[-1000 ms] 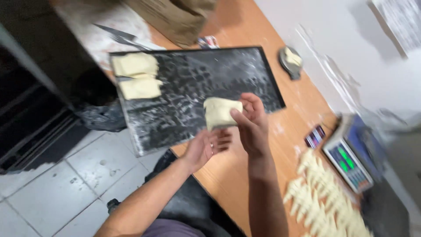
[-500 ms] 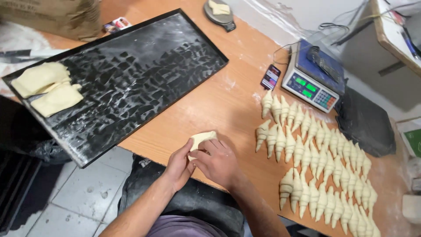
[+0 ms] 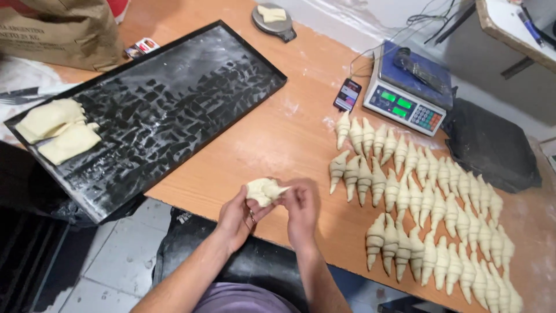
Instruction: Rolling and shaping croissant dough on a bakery workbench.
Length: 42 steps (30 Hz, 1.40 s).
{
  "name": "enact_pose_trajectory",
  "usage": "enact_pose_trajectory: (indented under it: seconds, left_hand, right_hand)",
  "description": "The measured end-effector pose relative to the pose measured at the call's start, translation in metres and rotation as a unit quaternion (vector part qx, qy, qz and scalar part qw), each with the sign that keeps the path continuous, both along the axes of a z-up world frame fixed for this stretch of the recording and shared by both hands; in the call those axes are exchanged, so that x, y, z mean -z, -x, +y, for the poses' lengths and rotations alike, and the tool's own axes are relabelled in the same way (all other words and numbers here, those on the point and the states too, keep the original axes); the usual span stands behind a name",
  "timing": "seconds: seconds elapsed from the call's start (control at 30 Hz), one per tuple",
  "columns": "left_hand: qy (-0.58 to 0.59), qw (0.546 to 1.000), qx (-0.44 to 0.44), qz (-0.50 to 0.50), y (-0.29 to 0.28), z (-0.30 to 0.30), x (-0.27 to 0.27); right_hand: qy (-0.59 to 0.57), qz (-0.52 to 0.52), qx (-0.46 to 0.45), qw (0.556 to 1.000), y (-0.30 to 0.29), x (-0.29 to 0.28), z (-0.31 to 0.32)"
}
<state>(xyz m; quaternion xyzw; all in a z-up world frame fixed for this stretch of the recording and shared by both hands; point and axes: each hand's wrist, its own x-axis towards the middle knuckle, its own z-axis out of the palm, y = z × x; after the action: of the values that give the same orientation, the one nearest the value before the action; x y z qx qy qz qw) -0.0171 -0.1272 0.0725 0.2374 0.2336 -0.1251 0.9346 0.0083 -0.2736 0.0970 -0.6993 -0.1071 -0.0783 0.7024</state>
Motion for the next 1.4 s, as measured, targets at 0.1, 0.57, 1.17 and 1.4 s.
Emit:
enact_pose_trajectory:
  seconds: [0.1, 0.57, 1.17, 1.4]
  left_hand:
    - [0.006, 1.000, -0.010, -0.002, -0.004, 0.003, -0.004]
    - [-0.551, 0.729, 0.249, -0.321, -0.025, 0.013, -0.099]
    - [-0.835, 0.521, 0.102, -0.144, -0.086, 0.092, -0.092]
    - [-0.659, 0.744, 0.100, -0.047, -0.102, 0.132, -0.048]
  right_hand:
    - [-0.271, 0.217, 0.069, 0.935, -0.012, 0.010, -0.015]
    - [-0.034, 0.182, -0.295, 0.937, -0.014, 0.085, -0.061]
    - [0.201, 0.295, -0.214, 0.909, 0.018, 0.016, -0.141]
    - [0.137, 0.229, -0.014, 0.964, 0.010, 0.058, -0.206]
